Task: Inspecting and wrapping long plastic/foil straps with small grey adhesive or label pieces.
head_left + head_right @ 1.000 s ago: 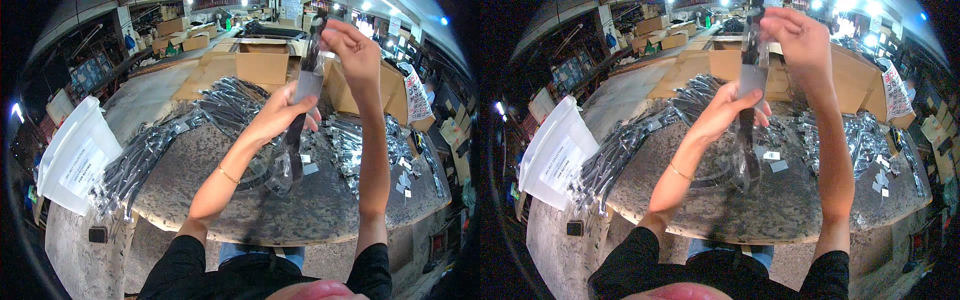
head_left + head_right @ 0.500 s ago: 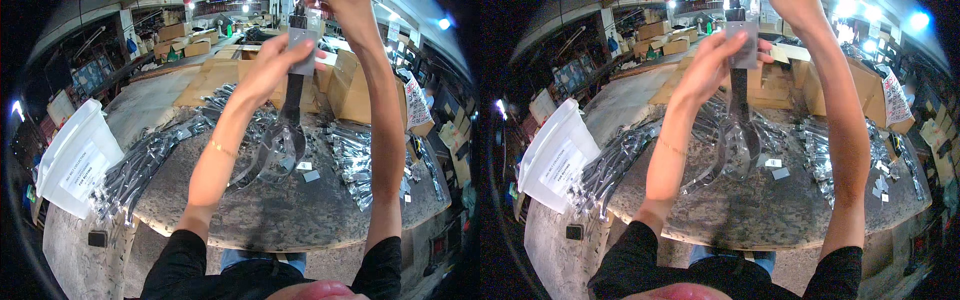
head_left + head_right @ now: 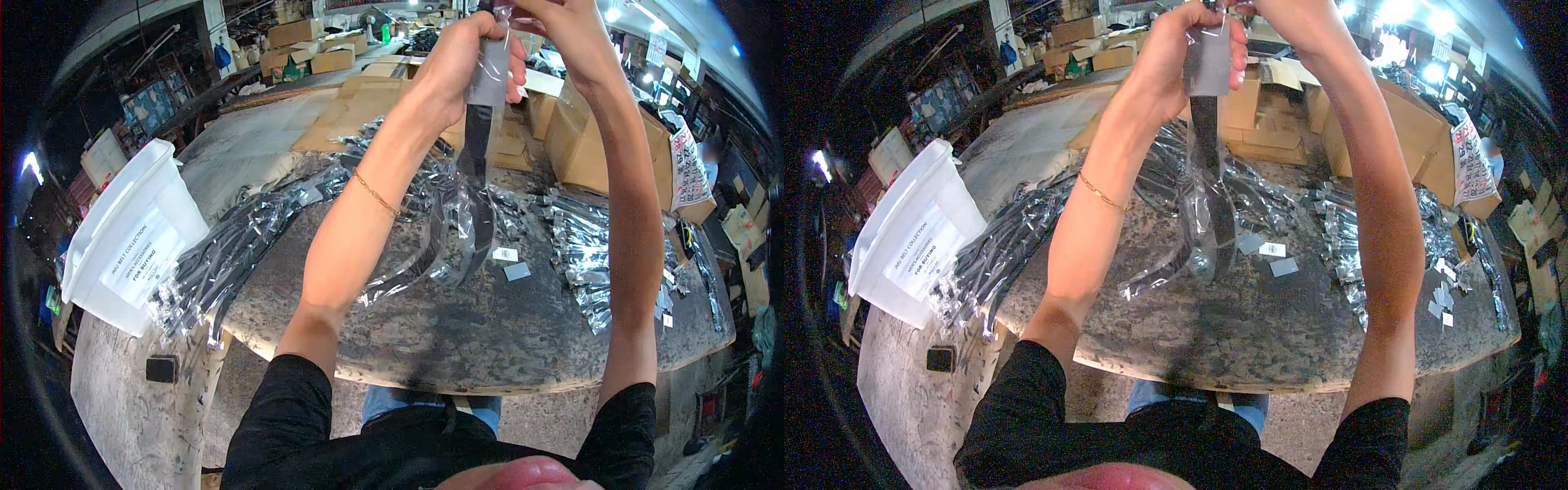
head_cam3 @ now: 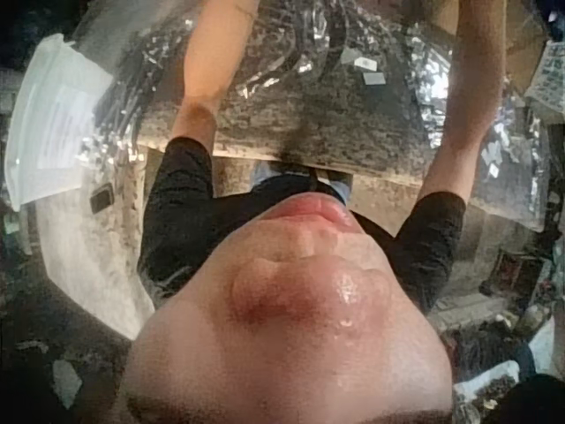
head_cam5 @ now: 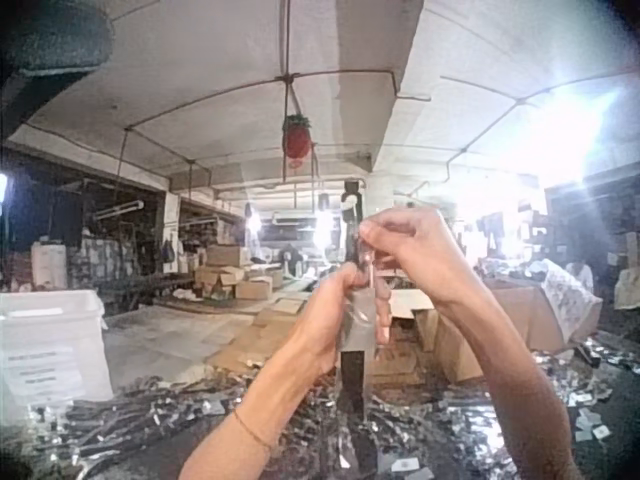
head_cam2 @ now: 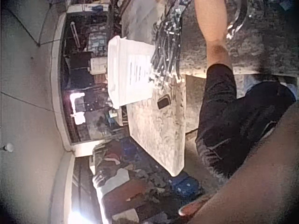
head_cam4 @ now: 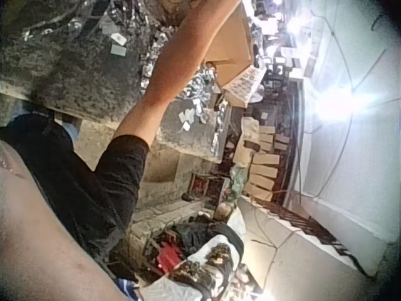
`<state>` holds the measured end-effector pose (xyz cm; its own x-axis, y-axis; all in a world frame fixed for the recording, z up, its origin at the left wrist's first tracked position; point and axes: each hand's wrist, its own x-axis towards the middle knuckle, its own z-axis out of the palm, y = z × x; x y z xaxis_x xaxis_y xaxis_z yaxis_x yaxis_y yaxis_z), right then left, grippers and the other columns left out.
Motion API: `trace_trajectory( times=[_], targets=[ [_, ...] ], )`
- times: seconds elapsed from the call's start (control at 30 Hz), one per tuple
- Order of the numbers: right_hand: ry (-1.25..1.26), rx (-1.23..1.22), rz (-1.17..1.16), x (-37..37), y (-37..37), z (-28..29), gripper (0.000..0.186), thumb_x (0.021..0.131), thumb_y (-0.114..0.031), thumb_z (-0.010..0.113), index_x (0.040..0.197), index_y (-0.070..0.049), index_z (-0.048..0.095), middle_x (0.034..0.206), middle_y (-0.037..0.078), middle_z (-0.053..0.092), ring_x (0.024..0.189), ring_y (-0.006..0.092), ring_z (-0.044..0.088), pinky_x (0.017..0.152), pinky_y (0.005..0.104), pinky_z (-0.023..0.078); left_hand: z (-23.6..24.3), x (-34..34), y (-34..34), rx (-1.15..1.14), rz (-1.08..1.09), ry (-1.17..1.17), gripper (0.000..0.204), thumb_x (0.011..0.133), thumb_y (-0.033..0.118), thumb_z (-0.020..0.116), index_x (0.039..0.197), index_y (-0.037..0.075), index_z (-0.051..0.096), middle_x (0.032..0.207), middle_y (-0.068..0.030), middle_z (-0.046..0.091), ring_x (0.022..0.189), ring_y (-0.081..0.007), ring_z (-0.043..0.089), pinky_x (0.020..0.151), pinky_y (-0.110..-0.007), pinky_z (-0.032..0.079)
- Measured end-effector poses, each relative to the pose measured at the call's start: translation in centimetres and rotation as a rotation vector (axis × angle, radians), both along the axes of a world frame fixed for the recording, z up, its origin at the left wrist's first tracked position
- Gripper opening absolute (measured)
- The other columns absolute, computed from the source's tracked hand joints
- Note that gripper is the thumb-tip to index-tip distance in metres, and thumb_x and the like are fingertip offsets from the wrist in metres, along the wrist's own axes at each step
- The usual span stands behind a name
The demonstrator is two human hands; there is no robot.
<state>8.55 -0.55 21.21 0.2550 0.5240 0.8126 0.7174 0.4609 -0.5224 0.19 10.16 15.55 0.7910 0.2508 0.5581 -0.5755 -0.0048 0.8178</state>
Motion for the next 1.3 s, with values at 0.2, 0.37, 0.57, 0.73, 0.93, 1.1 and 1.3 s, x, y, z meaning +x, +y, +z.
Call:
trace_trajectory(
  times=[0.2,0.37,0.57,0.73,0.93,1.1,1.3],
  targets=[
    [-0.039,0.016,-0.007,0.3,0.2,-1.1,0.021,0.088,-0.017,0.064,0.089,0.003,0.068,0.083,0.006,0.067,0.073,0.0105,0.059,0.065,0.0246,0.048,-0.4,-0.5,1.0,0.014,-0.037,-0.014,0.024,0.083,0.017,0.04,0.086,-0.002,0.055,0.071,-0.0155,0.062,0.059,-0.0246,0.062,0.061,-0.035,0.053],
    [0.069,0.17,-0.05,1.3,-0.2,-1.0,0.023,0.094,-0.013,0.048,0.084,0.002,0.062,0.073,0.005,0.062,0.063,0.011,0.056,0.06,0.0244,0.047,-2.6,-1.6,-2.0,0.054,0.108,-0.023,0.028,0.094,0.027,0.048,0.099,0.001,0.056,0.076,-0.0107,0.064,0.064,-0.022,0.064,0.063,-0.032,0.051],
    [0.283,0.085,0.097,-1.3,-0.8,-2.4,0.029,0.097,-0.022,0.047,0.095,0.003,0.061,0.082,0.009,0.063,0.067,0.0121,0.058,0.061,0.0239,0.048,-4.9,-2.0,-2.7,0.056,0.235,-0.07,0.015,0.093,0.012,0.05,0.098,-0.001,0.055,0.081,-0.0117,0.065,0.069,-0.0225,0.067,0.065,-0.033,0.051],
    [-0.087,0.047,-0.083,0.1,-0.4,-2.8,0.025,0.093,-0.02,0.057,0.09,0.003,0.067,0.073,0.002,0.061,0.067,0.0077,0.055,0.06,0.0223,0.044,-4.1,-1.3,-1.9,0.044,0.175,0.003,0.022,0.095,0.02,0.044,0.096,0.0,0.054,0.077,-0.01,0.063,0.066,-0.0198,0.063,0.064,-0.033,0.05],
    [-0.127,0.107,-0.039,-0.9,0.3,-3.2,0.023,0.091,-0.018,0.06,0.085,0.003,0.068,0.068,0.0,0.06,0.065,0.0068,0.051,0.061,0.023,0.042,-3.6,-1.0,-1.1,-0.057,0.173,0.092,0.028,0.091,0.027,0.039,0.082,0.004,0.052,0.066,-0.0093,0.059,0.06,-0.0207,0.058,0.061,-0.032,0.049],
    [-0.049,0.086,-0.039,-1.8,0.3,-3.3,0.023,0.091,-0.018,0.06,0.086,0.004,0.068,0.065,-0.001,0.058,0.063,0.0072,0.051,0.061,0.0234,0.043,-3.7,-1.6,-0.8,-0.087,0.187,0.1,0.025,0.087,0.021,0.038,0.08,0.002,0.052,0.066,-0.0099,0.059,0.059,-0.0208,0.059,0.059,-0.033,0.048],
    [0.134,0.045,-0.102,0.0,0.4,-3.4,0.034,0.095,-0.026,0.054,0.083,0.003,0.066,0.071,0.003,0.063,0.068,0.0098,0.058,0.063,0.0263,0.047,-3.9,-1.8,-3.1,0.081,0.205,-0.01,0.021,0.09,0.017,0.042,0.084,0.001,0.054,0.069,-0.0077,0.059,0.059,-0.016,0.057,0.058,-0.029,0.047]
  ],
)
